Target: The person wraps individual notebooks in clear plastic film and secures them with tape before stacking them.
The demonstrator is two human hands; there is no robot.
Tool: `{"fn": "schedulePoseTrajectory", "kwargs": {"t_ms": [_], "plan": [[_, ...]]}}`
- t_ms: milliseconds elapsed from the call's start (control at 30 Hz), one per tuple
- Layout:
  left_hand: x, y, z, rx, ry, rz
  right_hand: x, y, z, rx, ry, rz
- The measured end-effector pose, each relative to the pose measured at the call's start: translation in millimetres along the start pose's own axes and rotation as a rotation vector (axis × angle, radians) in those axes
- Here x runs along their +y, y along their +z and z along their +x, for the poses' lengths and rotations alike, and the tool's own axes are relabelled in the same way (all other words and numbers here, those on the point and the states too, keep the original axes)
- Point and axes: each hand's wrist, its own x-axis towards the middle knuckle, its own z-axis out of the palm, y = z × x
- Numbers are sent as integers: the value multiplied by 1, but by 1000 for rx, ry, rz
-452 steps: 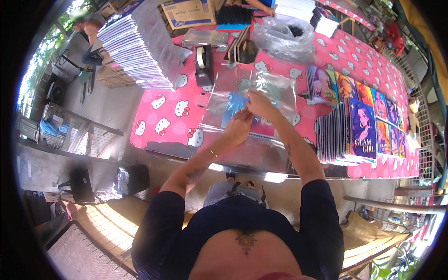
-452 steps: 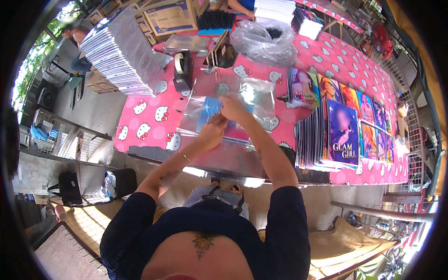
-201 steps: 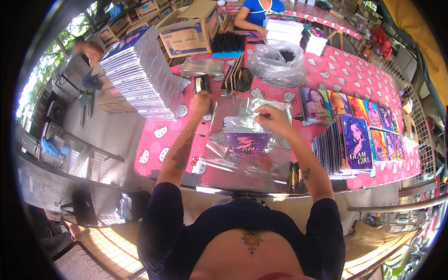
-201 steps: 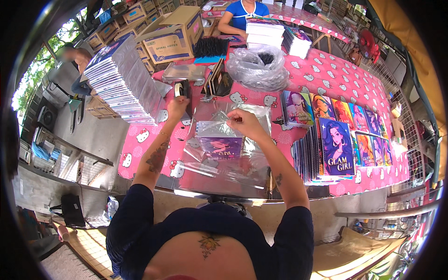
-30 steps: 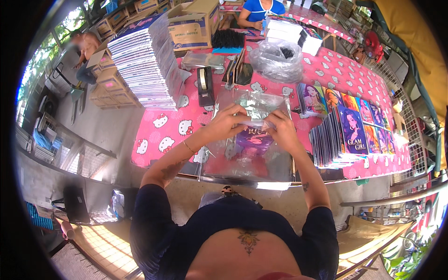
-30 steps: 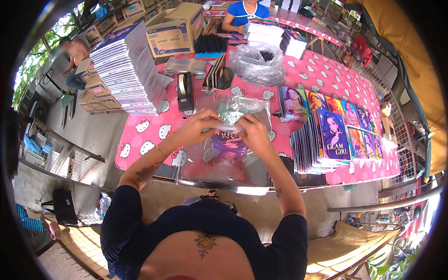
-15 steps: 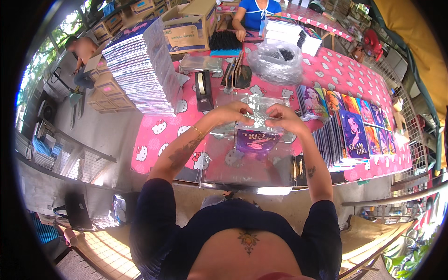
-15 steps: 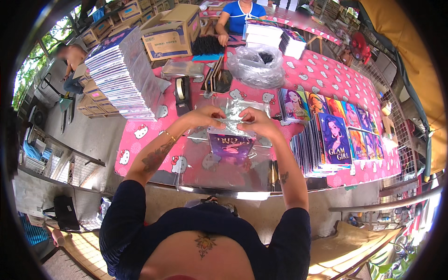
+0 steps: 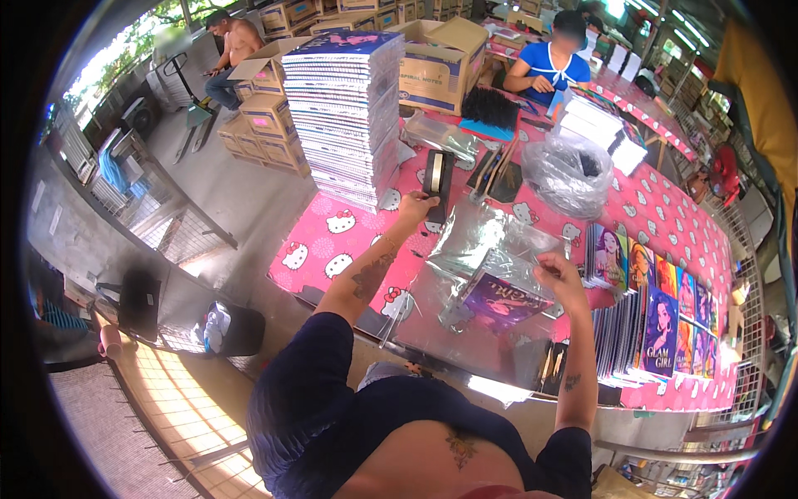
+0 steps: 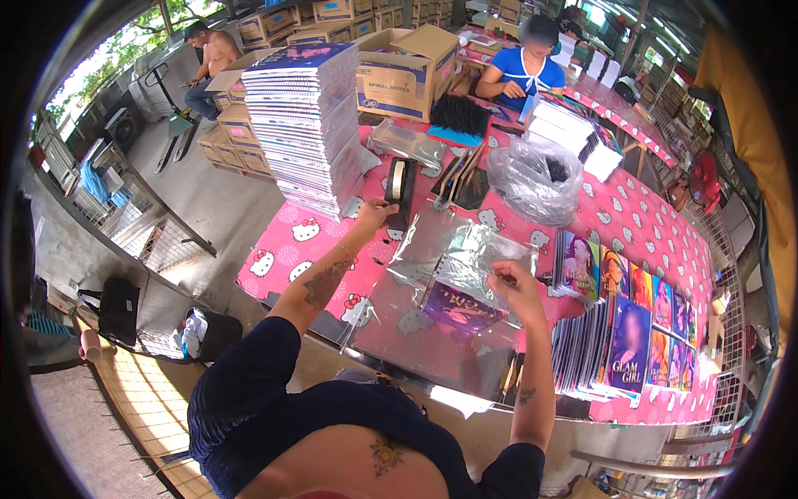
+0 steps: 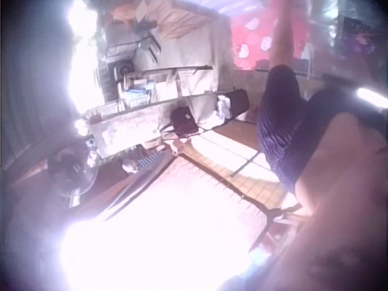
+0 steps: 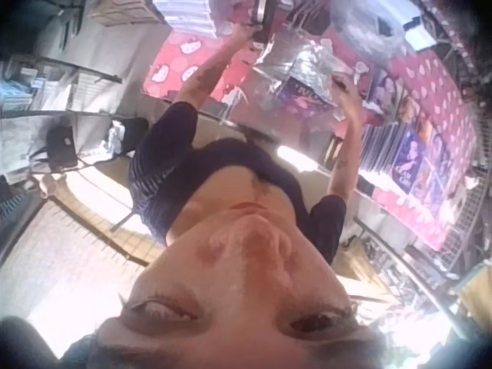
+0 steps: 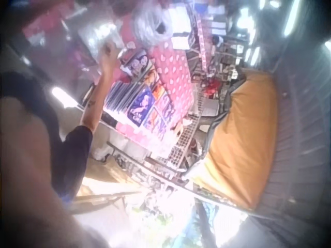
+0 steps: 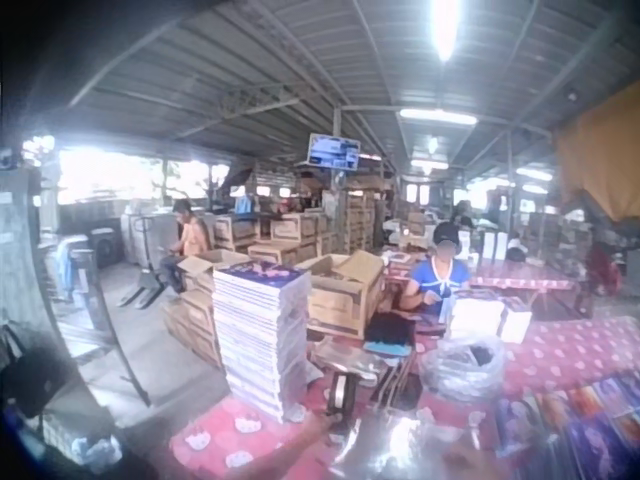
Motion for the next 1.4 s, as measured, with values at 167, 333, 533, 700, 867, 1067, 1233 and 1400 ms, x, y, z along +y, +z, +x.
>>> {"fn": "schedulePoseTrajectory", "kwargs": {"t_ms": [167, 333, 533, 700, 867, 1067, 1233, 1400], "plan": [[-30, 17, 28, 180, 86, -266, -3, 2, 5, -52, -65, 1], [-41, 18, -29, -20, -277, -773, -4, 0, -8, -7, -52, -7], [10, -22, -3, 104, 350, 941, -6, 5, -11, -11, -51, -8], [186, 27, -101, -889, 897, 589, -1, 4, -5, 17, -117, -39], [219, 112, -104, -1482, 742, 1057, -1, 2, -8, 36, -69, -57], [39, 104, -50, -1540, 83, 274, -11, 10, -13, 72, -126, -113], [21, 35, -102, -1077, -7, -483, 48, 5, -68, 105, -252, 252], [29, 27, -203, -658, 318, -141, 109, 33, -46, 85, 12, 346]]}}
